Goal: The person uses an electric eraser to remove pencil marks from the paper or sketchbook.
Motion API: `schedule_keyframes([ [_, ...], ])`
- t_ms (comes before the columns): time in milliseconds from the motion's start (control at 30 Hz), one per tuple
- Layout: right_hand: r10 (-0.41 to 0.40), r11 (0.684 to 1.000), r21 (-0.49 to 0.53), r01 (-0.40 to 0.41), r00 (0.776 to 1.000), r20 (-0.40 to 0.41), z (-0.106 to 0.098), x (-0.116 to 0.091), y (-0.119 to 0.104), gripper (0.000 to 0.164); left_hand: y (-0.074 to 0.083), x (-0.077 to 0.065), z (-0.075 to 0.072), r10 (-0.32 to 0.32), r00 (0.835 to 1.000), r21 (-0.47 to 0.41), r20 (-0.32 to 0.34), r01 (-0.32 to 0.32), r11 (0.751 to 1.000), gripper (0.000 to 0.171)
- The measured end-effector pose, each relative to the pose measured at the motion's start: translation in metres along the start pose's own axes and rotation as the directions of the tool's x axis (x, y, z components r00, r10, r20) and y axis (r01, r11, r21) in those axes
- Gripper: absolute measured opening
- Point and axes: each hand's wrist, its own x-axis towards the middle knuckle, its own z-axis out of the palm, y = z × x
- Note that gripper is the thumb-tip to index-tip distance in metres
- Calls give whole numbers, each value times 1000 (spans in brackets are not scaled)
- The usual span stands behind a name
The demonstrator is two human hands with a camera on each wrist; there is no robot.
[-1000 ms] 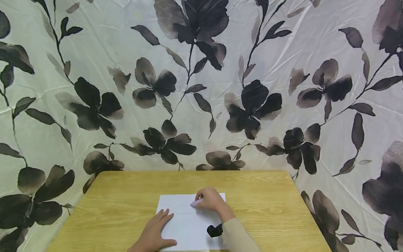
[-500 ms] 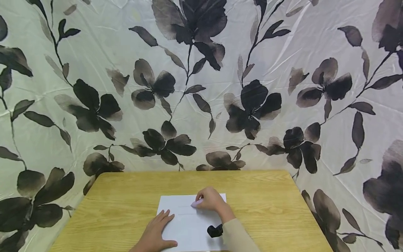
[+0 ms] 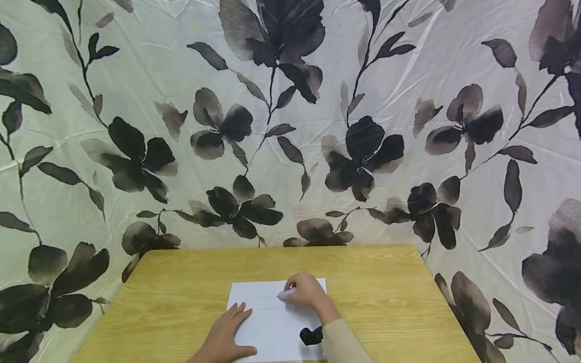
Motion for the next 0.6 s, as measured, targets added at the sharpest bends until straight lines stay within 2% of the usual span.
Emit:
schedule_keyframes([
  [167, -13, 1000, -18, 13, 999, -37, 1, -2, 6, 16, 1, 0, 2, 30, 999, 5, -37, -30, 1000, 104],
  [367, -14, 1000, -11, 14, 999, -31, 2, -2, 7, 15, 0, -1, 0, 26, 999, 3, -29, -26, 1000, 104],
  [600, 1, 1000, -21, -2, 998, -61, 5, -3, 11, 14, 0, -1, 0, 9, 1000, -1, -9, -9, 1000, 105],
])
